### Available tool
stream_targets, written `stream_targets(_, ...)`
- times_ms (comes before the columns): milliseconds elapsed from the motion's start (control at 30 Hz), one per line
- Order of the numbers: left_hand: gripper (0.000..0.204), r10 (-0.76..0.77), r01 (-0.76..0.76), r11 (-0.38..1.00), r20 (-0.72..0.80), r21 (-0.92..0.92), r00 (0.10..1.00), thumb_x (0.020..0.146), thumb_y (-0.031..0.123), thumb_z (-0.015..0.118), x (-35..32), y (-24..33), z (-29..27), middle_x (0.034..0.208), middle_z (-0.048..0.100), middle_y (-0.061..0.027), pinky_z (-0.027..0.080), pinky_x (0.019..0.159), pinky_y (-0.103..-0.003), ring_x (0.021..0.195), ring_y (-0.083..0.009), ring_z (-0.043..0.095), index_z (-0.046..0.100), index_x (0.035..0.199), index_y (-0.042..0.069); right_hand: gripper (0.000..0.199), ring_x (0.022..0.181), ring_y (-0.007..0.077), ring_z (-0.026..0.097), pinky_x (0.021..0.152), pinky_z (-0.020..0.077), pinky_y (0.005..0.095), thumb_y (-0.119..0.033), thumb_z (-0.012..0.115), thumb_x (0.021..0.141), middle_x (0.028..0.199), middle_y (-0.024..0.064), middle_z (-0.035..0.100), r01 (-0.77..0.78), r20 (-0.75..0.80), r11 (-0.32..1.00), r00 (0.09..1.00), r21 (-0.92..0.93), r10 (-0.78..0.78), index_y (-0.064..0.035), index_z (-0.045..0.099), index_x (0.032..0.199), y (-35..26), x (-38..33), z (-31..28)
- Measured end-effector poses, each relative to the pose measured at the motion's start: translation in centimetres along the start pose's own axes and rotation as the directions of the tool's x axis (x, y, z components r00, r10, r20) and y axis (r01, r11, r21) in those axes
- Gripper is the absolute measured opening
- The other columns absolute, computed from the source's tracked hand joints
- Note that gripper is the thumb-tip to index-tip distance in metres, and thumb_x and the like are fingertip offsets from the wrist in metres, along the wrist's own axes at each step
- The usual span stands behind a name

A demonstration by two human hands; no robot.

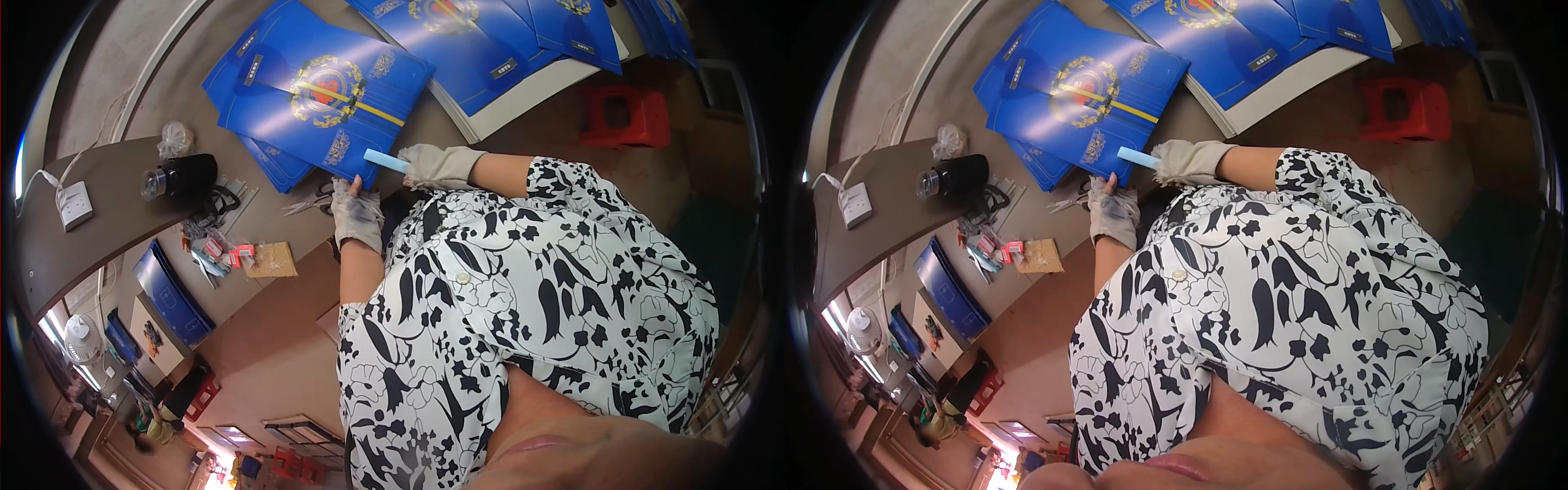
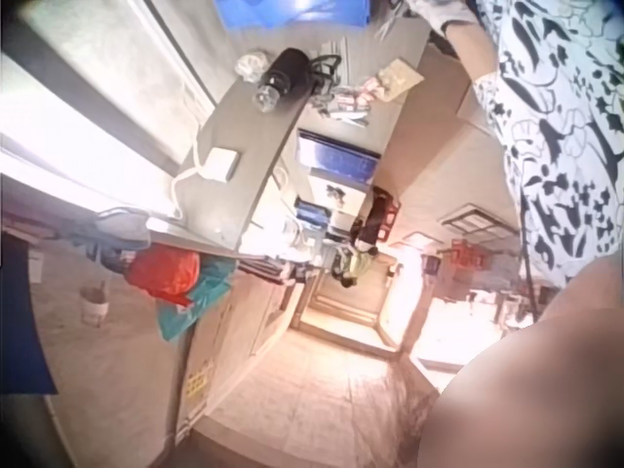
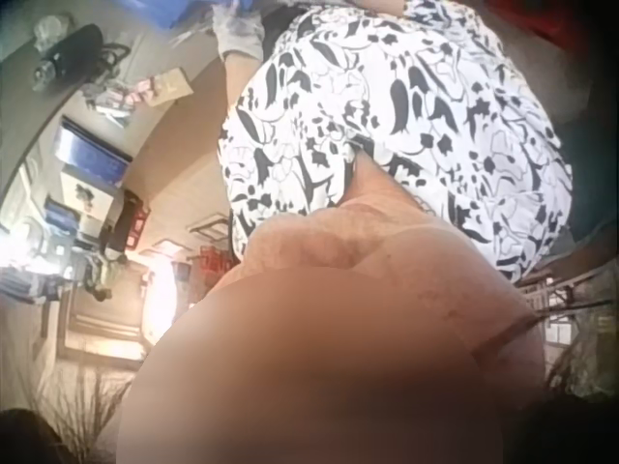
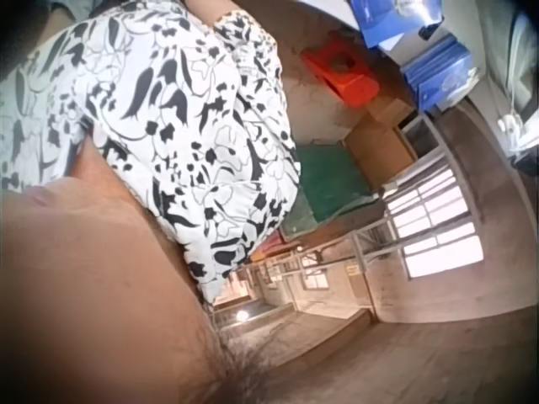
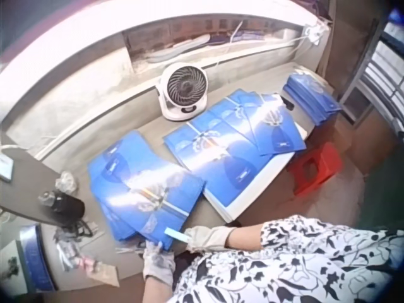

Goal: Folding blue cardboard folders and stapling them into a final shape.

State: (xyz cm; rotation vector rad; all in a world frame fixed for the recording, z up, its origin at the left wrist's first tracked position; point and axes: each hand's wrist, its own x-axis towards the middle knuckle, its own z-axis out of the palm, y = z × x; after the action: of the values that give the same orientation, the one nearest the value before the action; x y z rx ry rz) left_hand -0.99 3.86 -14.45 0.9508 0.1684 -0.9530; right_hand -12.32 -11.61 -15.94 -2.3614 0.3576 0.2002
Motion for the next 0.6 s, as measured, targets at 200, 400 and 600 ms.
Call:
stream_targets(200,0.029,0.532,-0.411,0.766,-0.128,0.494,0.837,0.082,0.007,0.059,1.3,3.5,-0.7,0.099,0.054,-0.0103,0.044,0.060,-0.024,0.069,-0.0154,0.052,0.051,0.108,-0.003,0.036,0.080,0.0373,0.059,0.069,0.0459,0.0444,-0.025,0.067,0.067,0.082,0.0224,0.059,-0.036,0.049,0.996,0.998,0.082,0.033,0.0001,0.055,0.090,1.6,-2.2,-2.2)
stream_targets(400,0.040,0.810,-0.306,-0.483,0.551,0.820,0.199,0.089,0.021,0.052,8.9,17.8,0.4,0.085,0.058,-0.0187,0.043,0.067,-0.038,0.074,-0.0302,0.054,0.047,0.115,-0.009,0.033,0.056,0.0172,0.057,0.049,0.0453,0.0295,-0.029,0.063,0.078,0.075,0.0103,0.060,-0.361,0.293,0.678,0.931,0.640,0.219,-0.0043,0.052,0.098,4.5,-5.0,-3.2)
stream_targets(600,0.049,0.482,-0.102,-0.236,0.207,0.966,0.851,0.088,0.031,0.053,16.1,20.3,0.3,0.077,0.058,-0.0088,0.043,0.056,-0.029,0.062,-0.0158,0.055,0.044,0.124,0.000,0.031,0.060,0.0201,0.058,0.055,0.0478,0.0319,-0.008,0.063,0.071,0.071,0.0106,0.058,-0.325,0.245,0.392,0.939,0.861,0.241,-0.0015,0.052,0.099,3.9,-6.8,-3.1)
